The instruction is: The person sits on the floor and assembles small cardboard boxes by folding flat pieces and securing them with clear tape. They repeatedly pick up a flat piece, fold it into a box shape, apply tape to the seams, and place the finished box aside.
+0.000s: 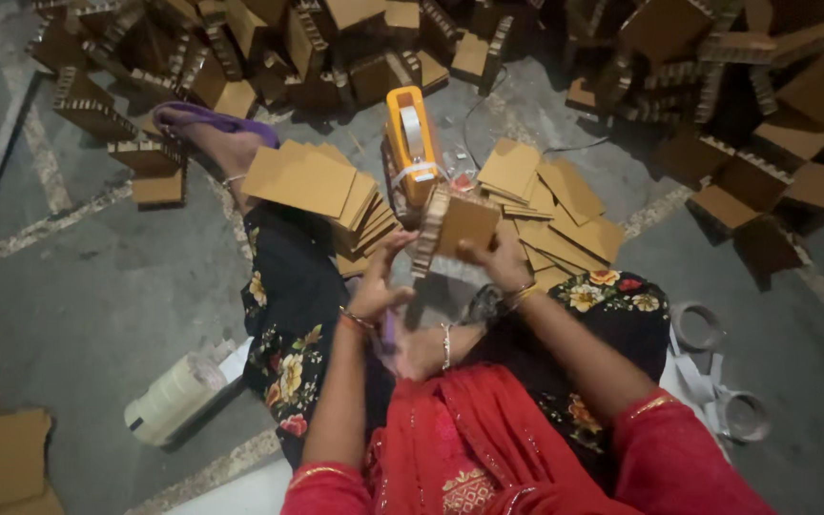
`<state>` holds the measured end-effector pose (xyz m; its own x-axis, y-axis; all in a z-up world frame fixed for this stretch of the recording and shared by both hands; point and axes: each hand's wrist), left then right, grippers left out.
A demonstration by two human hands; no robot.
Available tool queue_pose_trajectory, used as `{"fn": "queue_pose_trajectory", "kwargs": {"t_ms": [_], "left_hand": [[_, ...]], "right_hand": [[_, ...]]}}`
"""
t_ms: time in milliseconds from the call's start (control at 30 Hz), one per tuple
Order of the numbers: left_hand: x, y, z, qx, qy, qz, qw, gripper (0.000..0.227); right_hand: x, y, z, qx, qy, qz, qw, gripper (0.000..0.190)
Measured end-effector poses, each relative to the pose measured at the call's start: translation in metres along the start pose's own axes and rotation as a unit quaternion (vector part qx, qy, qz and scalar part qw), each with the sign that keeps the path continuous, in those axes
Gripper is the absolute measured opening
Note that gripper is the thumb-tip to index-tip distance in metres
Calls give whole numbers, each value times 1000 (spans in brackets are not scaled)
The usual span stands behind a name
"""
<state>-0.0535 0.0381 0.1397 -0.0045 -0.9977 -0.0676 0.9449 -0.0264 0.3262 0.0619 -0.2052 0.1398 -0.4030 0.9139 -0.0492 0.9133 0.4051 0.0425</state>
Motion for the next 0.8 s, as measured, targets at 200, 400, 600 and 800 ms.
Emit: {"fn": "queue_pose_trajectory", "kwargs": {"t_ms": [200,400,600,800], "left_hand": [[6,5,-28,-32,279,60,958,88],[3,2,-98,-131,299,89,941,52],[8,3,-107,-267,362,138,882,52],[8,3,-120,-223,333,144,905,49]], "right_hand": [[-25,10,-16,-237,-410,-133,870,43],[4,61,8,-184,-264,-206,924,35],[31,171,39,-84,-136,-10,987,26],[41,158,-6,-1,-207,-57,977,41]]}}
Point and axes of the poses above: each hand's wrist, its own y-axis towards the middle knuckle, its own x-axis out of the palm, z = x × y, and after that the axes turned 9 degrees about -x, right-handed
